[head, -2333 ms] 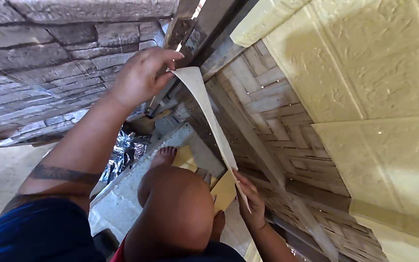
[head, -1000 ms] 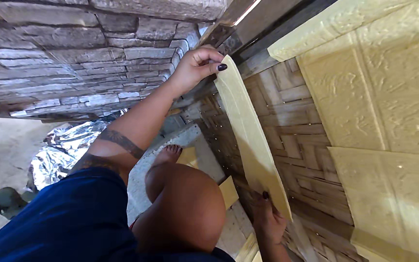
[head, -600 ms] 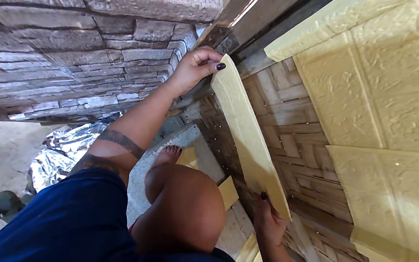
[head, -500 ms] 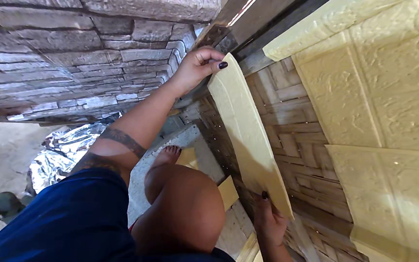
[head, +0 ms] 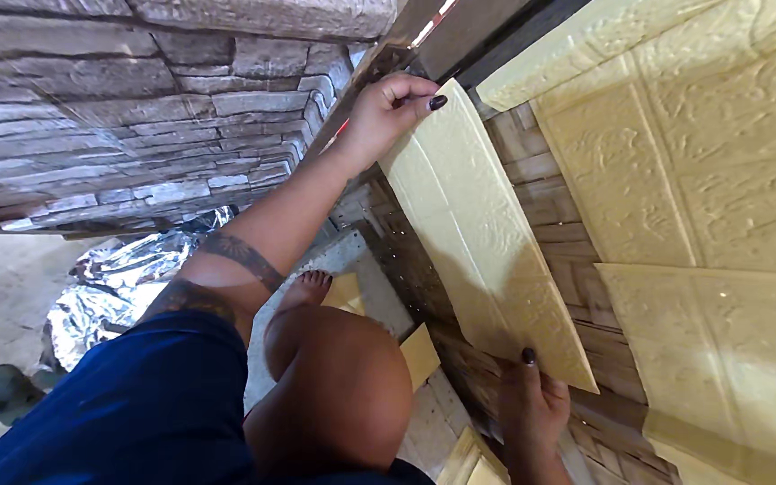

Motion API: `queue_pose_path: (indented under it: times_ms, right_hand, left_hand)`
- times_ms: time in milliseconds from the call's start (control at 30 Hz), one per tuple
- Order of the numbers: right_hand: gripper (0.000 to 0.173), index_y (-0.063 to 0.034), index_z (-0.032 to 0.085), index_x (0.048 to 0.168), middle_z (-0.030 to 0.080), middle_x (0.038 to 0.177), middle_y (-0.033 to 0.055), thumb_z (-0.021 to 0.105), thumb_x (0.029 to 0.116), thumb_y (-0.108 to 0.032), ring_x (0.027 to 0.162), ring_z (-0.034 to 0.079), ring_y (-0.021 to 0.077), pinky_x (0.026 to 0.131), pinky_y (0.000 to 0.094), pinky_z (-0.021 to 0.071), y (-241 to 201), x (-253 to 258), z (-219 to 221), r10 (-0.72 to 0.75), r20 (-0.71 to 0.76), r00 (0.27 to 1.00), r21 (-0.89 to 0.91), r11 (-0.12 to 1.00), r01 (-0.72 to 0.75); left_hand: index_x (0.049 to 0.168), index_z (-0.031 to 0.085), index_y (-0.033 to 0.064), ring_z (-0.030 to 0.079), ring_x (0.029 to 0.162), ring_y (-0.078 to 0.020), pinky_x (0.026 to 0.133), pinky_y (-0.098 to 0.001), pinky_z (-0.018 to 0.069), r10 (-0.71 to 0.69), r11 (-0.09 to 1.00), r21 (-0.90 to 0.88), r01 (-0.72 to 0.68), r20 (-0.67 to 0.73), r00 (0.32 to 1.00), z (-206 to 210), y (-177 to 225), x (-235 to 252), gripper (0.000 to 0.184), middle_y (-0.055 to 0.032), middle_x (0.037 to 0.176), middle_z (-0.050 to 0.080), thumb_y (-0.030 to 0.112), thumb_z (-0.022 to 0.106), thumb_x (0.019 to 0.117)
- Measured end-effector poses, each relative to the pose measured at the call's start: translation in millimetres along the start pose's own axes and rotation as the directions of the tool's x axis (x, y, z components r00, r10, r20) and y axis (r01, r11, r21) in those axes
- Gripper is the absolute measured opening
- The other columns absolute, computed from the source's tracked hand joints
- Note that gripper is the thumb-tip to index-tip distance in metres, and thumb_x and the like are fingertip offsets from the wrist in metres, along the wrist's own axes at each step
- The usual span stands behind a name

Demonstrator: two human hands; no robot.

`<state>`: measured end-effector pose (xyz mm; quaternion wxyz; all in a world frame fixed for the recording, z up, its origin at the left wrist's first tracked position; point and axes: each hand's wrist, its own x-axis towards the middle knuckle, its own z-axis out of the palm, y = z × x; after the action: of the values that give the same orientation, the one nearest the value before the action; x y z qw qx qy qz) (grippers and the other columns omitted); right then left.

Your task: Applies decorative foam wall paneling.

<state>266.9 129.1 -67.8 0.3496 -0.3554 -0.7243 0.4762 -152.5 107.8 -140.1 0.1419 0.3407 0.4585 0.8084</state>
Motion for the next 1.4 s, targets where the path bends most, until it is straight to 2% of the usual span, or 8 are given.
queue_pose_path:
  times_ms: [300,433,533,667,867,1000,1200,1400]
  right_hand:
    - [0.013,-0.0244,0.071,0.108,0.077,0.103,-0.0039,0.058,0.1039,-0.024,0.092,0.074,0.0122,0.081,0.0332,0.0635,4.2,1.6,-0.7,0.077,-0.044,0.996,0.069,0.995,-0.074]
    - [0.015,-0.0247,0.071,0.109,0.077,0.103,-0.0040,0.056,0.1048,-0.022,0.092,0.075,0.0117,0.081,0.0324,0.0637,6.0,1.7,-3.4,0.073,-0.037,0.997,0.071,0.995,-0.070]
    - [0.015,-0.0238,0.071,0.108,0.077,0.102,-0.0041,0.057,0.1043,-0.021,0.090,0.075,0.0115,0.079,0.0319,0.0639,6.6,0.5,-1.7,0.091,-0.057,0.994,0.083,0.993,-0.086]
    - [0.012,-0.0228,0.071,0.108,0.077,0.103,-0.0020,0.061,0.1027,-0.023,0.091,0.075,0.0137,0.081,0.0339,0.0642,5.8,-2.2,2.1,0.127,-0.047,0.991,0.128,0.984,-0.120]
    - [0.012,-0.0233,0.071,0.109,0.078,0.104,-0.0013,0.060,0.1033,-0.024,0.091,0.076,0.0149,0.082,0.0355,0.0642,6.0,-6.6,7.2,0.161,-0.031,0.986,0.161,0.975,-0.154]
    - [0.016,-0.0220,0.071,0.107,0.078,0.101,-0.0004,0.055,0.1049,-0.020,0.088,0.076,0.0145,0.080,0.0347,0.0646,6.7,-8.9,10.0,0.184,-0.035,0.982,0.172,0.969,-0.175]
    - [0.012,-0.0227,0.074,0.105,0.078,0.101,0.0011,0.064,0.1010,-0.027,0.088,0.076,0.0149,0.079,0.0340,0.0645,9.3,-13.1,12.1,0.193,-0.021,0.981,0.204,0.961,-0.185]
    - [0.013,-0.0239,0.074,0.108,0.077,0.103,0.0013,0.065,0.1002,-0.030,0.090,0.076,0.0159,0.080,0.0354,0.0645,12.4,-12.8,8.8,0.167,-0.005,0.986,0.199,0.966,-0.163]
  left_hand:
    - [0.108,0.073,0.0023,0.064,0.094,-0.0090,0.084,-0.0243,0.0542,0.006,1.000,-0.006,-0.006,0.034,0.999,8.1,2.0,4.7,0.017,-0.0053,0.105,0.067,0.013,0.071,0.0949]
    - [0.113,0.073,0.0027,0.067,0.099,-0.0106,0.089,-0.0274,0.0565,0.068,0.998,0.014,-0.068,0.027,0.997,8.4,-9.0,5.9,0.022,-0.0057,0.109,0.070,0.017,0.070,0.0972]
    - [0.108,0.074,0.0033,0.064,0.093,-0.0077,0.084,-0.0231,0.0535,0.040,0.997,0.059,-0.041,0.003,0.999,12.7,3.6,6.5,0.015,-0.0047,0.104,0.068,0.013,0.069,0.0968]
    - [0.107,0.073,0.0022,0.063,0.091,-0.0063,0.082,-0.0215,0.0528,0.078,0.992,0.097,-0.076,-0.014,0.997,15.2,6.8,5.6,0.015,-0.0055,0.105,0.068,0.012,0.067,0.0975]
    - [0.104,0.074,0.0026,0.064,0.103,-0.0124,0.085,-0.0220,0.0549,0.101,0.980,0.173,-0.094,-0.030,0.994,15.6,15.9,5.8,0.013,-0.0124,0.113,0.064,0.012,0.069,0.0966]
    - [0.105,0.075,0.0043,0.064,0.097,-0.0084,0.085,-0.0213,0.0533,0.072,0.974,0.221,-0.057,-0.062,0.995,17.3,19.1,4.9,0.014,-0.0071,0.105,0.068,0.013,0.069,0.0968]
    - [0.104,0.076,0.0051,0.064,0.095,-0.0078,0.085,-0.0212,0.0524,0.086,0.973,0.220,-0.065,-0.089,0.992,19.2,16.2,4.4,0.014,-0.0060,0.102,0.069,0.015,0.070,0.0959]
    - [0.104,0.076,0.0046,0.064,0.095,-0.0080,0.084,-0.0214,0.0531,0.086,0.979,0.191,-0.068,-0.090,0.992,21.0,12.1,5.4,0.014,-0.0061,0.103,0.069,0.014,0.071,0.0956]
